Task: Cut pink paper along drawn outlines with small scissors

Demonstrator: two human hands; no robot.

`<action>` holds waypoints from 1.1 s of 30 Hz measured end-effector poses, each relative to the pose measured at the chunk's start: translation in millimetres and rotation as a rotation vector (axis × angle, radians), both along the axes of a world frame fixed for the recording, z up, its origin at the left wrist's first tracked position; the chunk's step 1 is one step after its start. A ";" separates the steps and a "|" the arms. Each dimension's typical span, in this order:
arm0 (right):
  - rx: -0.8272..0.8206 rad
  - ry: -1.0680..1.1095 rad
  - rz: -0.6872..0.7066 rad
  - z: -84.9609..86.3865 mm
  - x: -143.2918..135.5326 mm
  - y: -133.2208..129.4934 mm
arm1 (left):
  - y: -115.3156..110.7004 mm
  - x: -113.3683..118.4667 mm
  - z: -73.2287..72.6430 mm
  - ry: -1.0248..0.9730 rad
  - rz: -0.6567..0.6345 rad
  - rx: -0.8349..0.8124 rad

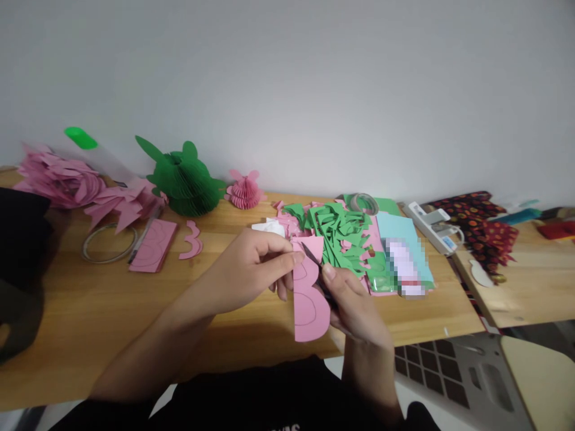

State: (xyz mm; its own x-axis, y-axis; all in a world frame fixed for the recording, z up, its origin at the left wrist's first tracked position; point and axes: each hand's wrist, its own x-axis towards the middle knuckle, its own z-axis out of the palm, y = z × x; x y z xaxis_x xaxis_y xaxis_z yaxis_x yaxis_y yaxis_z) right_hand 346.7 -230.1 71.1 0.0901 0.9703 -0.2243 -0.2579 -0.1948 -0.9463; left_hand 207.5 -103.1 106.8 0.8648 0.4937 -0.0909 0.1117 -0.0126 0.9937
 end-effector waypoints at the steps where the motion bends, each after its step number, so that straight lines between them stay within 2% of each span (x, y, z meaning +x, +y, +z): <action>1: -0.003 -0.007 -0.004 -0.1 0.1 0.1 | 0.0 -0.1 -0.2 0.001 0.001 0.004; 5: 0.006 0.011 -0.008 -0.4 -0.5 0.5 | 0.4 0.1 -0.6 -0.002 -0.003 -0.005; 19: -0.053 -0.066 -0.090 -3.5 -4.2 3.7 | 0.3 2.8 -1.5 -0.010 -0.014 -0.211; 28: 0.041 0.042 -0.108 -5.5 -8.2 4.5 | -1.9 3.6 -1.8 -0.023 0.030 -0.163; 33: 0.017 0.040 -0.102 -4.5 -8.2 4.7 | -2.1 4.0 -1.5 -0.032 0.032 -0.151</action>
